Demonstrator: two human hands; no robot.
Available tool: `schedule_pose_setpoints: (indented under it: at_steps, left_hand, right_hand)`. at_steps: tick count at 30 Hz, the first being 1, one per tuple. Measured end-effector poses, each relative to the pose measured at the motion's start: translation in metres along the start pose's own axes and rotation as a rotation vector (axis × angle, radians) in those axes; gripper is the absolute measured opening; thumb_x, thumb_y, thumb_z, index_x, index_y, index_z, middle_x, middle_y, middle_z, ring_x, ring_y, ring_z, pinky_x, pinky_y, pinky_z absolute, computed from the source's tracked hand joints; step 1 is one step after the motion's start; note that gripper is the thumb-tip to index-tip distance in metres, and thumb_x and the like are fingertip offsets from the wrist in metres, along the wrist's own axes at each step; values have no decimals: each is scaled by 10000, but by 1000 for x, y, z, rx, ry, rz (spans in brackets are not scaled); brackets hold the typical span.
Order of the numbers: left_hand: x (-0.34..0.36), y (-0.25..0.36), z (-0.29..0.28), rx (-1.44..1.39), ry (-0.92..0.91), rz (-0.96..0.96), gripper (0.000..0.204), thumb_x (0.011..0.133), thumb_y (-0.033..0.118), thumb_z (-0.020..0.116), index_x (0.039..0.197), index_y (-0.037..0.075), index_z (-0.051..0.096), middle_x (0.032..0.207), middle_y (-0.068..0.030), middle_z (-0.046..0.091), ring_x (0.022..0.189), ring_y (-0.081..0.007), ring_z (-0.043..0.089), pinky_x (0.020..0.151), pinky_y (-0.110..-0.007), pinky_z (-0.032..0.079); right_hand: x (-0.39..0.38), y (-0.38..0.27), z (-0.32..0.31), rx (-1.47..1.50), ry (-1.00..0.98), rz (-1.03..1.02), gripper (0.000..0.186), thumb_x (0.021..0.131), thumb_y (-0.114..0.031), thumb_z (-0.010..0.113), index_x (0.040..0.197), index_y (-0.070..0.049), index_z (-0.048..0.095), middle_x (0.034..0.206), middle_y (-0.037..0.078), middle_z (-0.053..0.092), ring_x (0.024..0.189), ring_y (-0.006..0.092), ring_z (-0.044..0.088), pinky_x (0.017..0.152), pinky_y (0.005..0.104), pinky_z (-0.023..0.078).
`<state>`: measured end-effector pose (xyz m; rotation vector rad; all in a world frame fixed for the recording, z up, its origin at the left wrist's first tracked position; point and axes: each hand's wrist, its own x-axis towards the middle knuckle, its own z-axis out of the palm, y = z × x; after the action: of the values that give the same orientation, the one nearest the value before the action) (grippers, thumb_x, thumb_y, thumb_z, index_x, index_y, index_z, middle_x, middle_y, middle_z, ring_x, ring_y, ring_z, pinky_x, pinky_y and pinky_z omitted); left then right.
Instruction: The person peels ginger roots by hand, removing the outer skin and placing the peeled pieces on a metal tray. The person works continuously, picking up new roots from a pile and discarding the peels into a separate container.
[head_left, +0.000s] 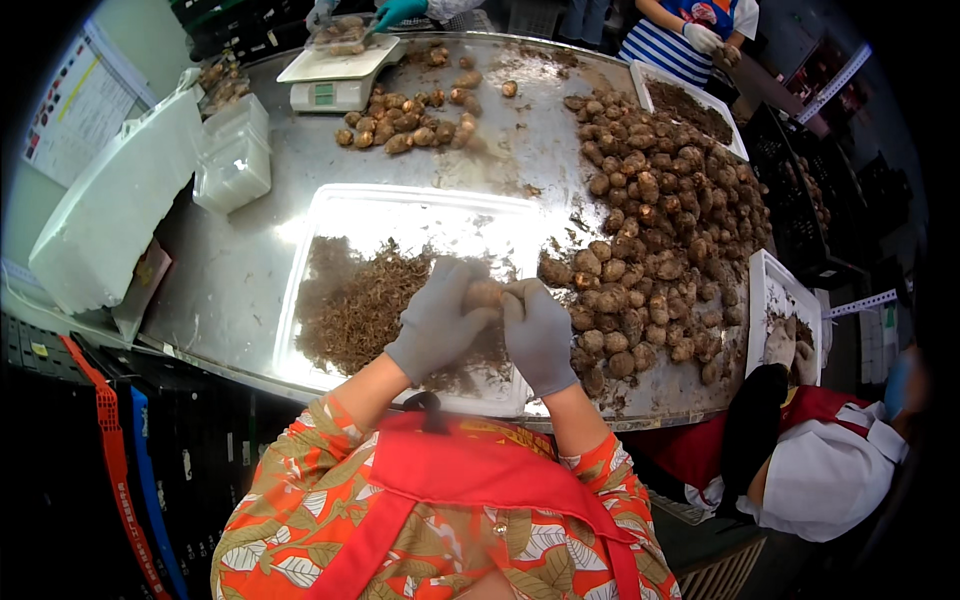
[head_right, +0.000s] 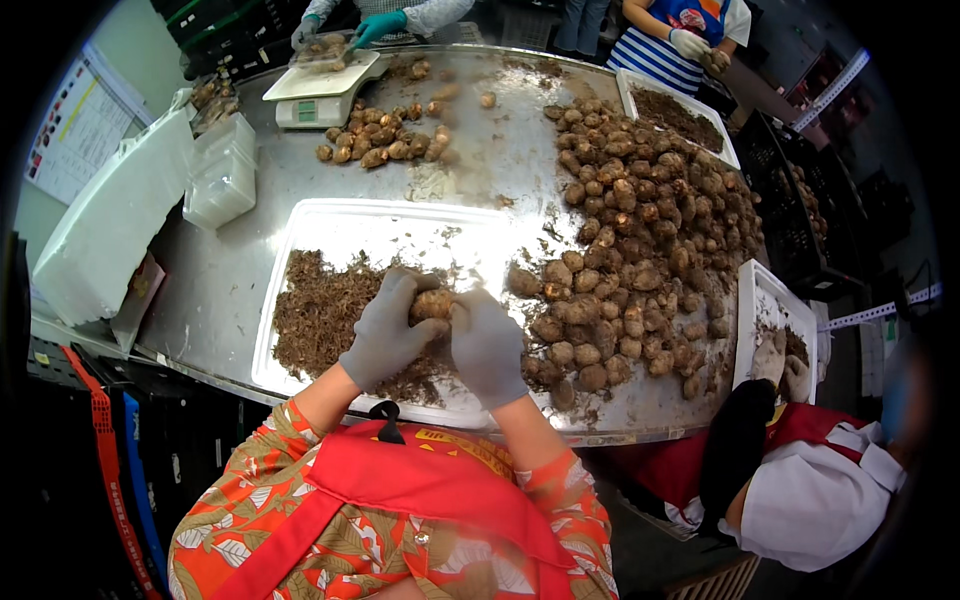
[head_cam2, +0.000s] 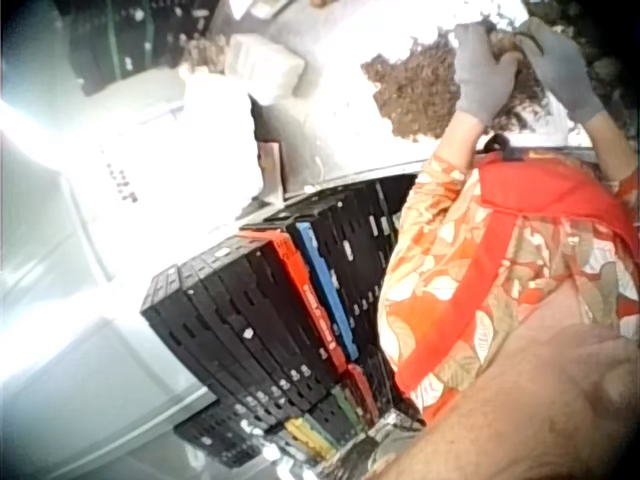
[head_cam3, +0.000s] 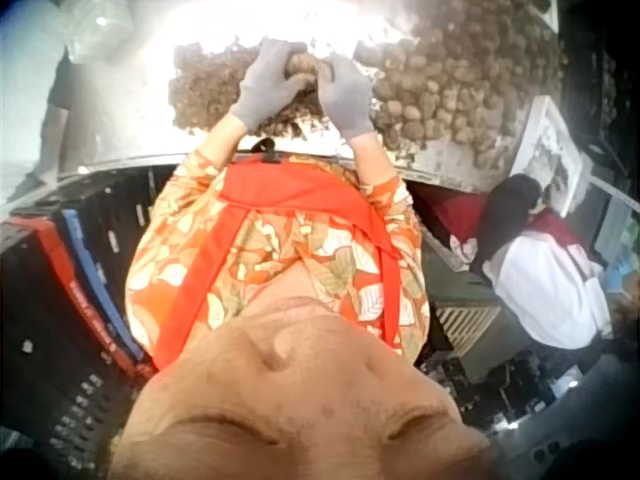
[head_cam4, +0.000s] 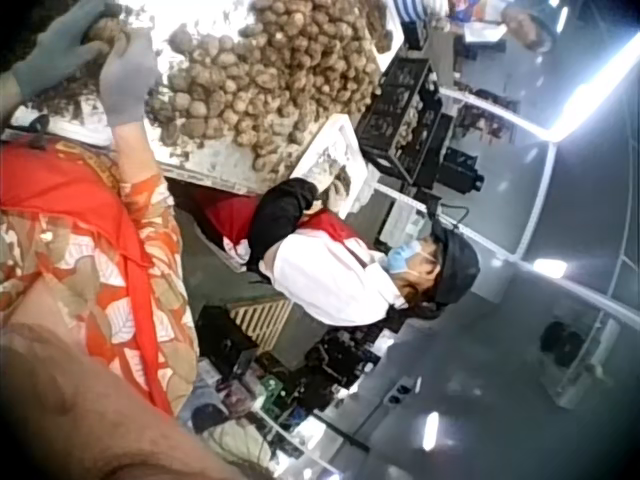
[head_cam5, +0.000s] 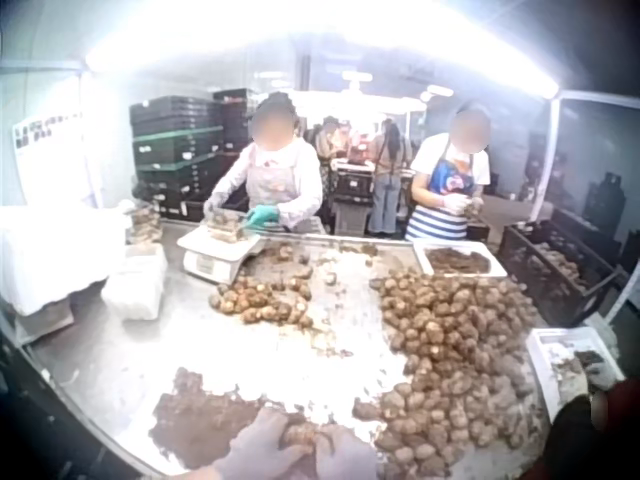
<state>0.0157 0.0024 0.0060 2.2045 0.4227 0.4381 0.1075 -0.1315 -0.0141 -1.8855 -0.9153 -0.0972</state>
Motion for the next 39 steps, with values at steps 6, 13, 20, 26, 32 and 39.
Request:
schedule_pose_setpoints:
  at_steps: [6, 13, 20, 26, 32, 39]
  left_hand:
    - [-2, -11, -1, -47, -3, 84, 456, 742, 117, 781, 1154, 34, 604, 1161, -142, 567, 1082, -301, 596, 934, -377, 496]
    - [2, -28, -8, -250, -43, 56, 531, 772, 255, 800, 1225, 61, 603, 1186, -123, 552, 1104, -261, 574, 994, -359, 451]
    - [2, -14, -15, -481, -233, -161, 519, 790, 279, 804, 1205, 33, 614, 1148, -110, 594, 1102, -191, 571, 983, -332, 452]
    - [2, -11, -15, -488, -298, -133, 511, 781, 252, 813, 1192, 24, 612, 1145, -101, 592, 1102, -187, 567, 979, -328, 454]
    - [2, -13, -17, -807, -266, -243, 451, 823, 242, 790, 1175, 29, 606, 1114, -69, 588, 1079, -159, 555, 957, -313, 459]
    - [-7, -12, -2, -1060, -155, -374, 322, 926, 214, 642, 1170, 18, 565, 1017, -41, 596, 972, -106, 577, 824, -260, 499]
  right_hand:
    - [6, 10, -2, 98, -140, 206, 89, 935, -111, 600, 973, -40, 637, 884, 184, 644, 809, 356, 650, 728, 382, 530]
    - [0, 7, -16, 356, -164, 192, 140, 933, -94, 619, 1028, -11, 680, 960, 147, 696, 853, 237, 682, 786, 348, 538]
    - [-7, 6, -9, 224, -26, -69, 112, 924, -34, 601, 1001, 3, 673, 892, 115, 692, 769, 175, 657, 716, 314, 526]
    - [1, 14, -11, 217, -162, 72, 106, 941, -48, 572, 997, 13, 640, 870, 110, 686, 777, 155, 646, 712, 305, 519]
    - [-8, 10, -21, 366, -305, 87, 365, 934, -102, 619, 1291, -25, 612, 1013, 146, 715, 783, 225, 696, 714, 326, 547]
    - [-19, -5, 5, 155, -182, -60, 578, 847, -59, 688, 1396, 3, 520, 972, 191, 708, 809, 258, 722, 717, 345, 566]
